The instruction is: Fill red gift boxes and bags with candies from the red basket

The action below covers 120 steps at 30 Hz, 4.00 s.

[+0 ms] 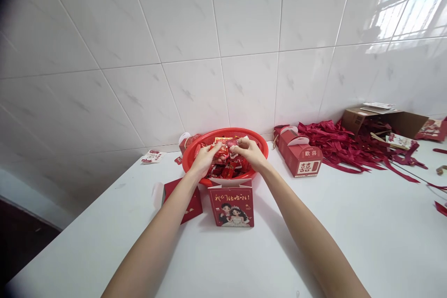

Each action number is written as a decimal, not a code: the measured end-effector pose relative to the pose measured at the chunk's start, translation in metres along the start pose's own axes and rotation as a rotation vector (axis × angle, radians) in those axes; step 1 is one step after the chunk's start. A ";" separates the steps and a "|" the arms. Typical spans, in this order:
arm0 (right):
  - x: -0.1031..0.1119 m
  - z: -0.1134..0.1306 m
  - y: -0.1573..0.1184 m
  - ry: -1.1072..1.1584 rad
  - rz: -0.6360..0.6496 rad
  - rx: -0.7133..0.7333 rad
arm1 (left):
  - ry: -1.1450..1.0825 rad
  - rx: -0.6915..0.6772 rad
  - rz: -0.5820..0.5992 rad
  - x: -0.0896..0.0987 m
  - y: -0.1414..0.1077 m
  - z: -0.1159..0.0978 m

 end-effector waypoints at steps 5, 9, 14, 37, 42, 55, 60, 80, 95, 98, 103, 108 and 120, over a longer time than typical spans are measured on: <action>-0.003 0.002 -0.002 -0.021 0.129 -0.046 | 0.074 0.006 0.049 -0.003 0.001 0.002; -0.001 0.001 -0.001 -0.015 0.064 -0.029 | 0.249 -0.113 -0.014 -0.002 0.003 0.001; 0.003 -0.002 0.002 0.029 -0.165 -0.024 | 0.617 -0.243 -0.313 0.004 0.001 -0.006; 0.001 0.004 0.001 -0.014 -0.263 -0.035 | 1.381 0.058 -0.214 -0.003 0.031 0.011; 0.000 0.005 0.001 -0.025 -0.290 -0.041 | 1.326 0.054 -0.137 0.001 0.015 0.004; 0.003 0.000 0.002 0.020 -0.230 -0.024 | 0.630 -0.124 -0.171 0.009 0.017 -0.008; 0.003 -0.001 0.004 0.111 -0.245 -0.044 | 0.443 -0.210 -0.088 0.011 0.014 -0.008; 0.013 -0.010 0.009 0.231 -0.355 -0.053 | 0.825 -0.113 -0.304 0.024 0.025 0.000; 0.008 -0.001 0.007 0.242 -0.397 -0.081 | 1.292 -0.102 -0.185 0.006 0.014 -0.005; 0.008 0.000 0.005 0.250 -0.397 -0.054 | 1.235 -0.151 -0.221 0.006 0.015 -0.006; 0.006 0.002 0.004 0.287 -0.414 -0.063 | 0.996 -0.234 -0.262 0.012 0.022 -0.005; 0.006 0.002 0.004 0.285 -0.400 -0.059 | 0.802 -0.263 -0.279 0.016 0.031 -0.001; 0.006 0.002 0.004 0.255 -0.403 -0.055 | 0.899 -0.532 -0.089 0.004 0.019 -0.005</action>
Point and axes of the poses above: each hand's wrist, its own y-axis towards the middle knuckle, its own x-axis out of the back of the hand, z = x × y, the point moved 2 cm from there along y, towards the middle knuckle, and after that the axes turned 11 degrees about x, right-handed, at the moved point
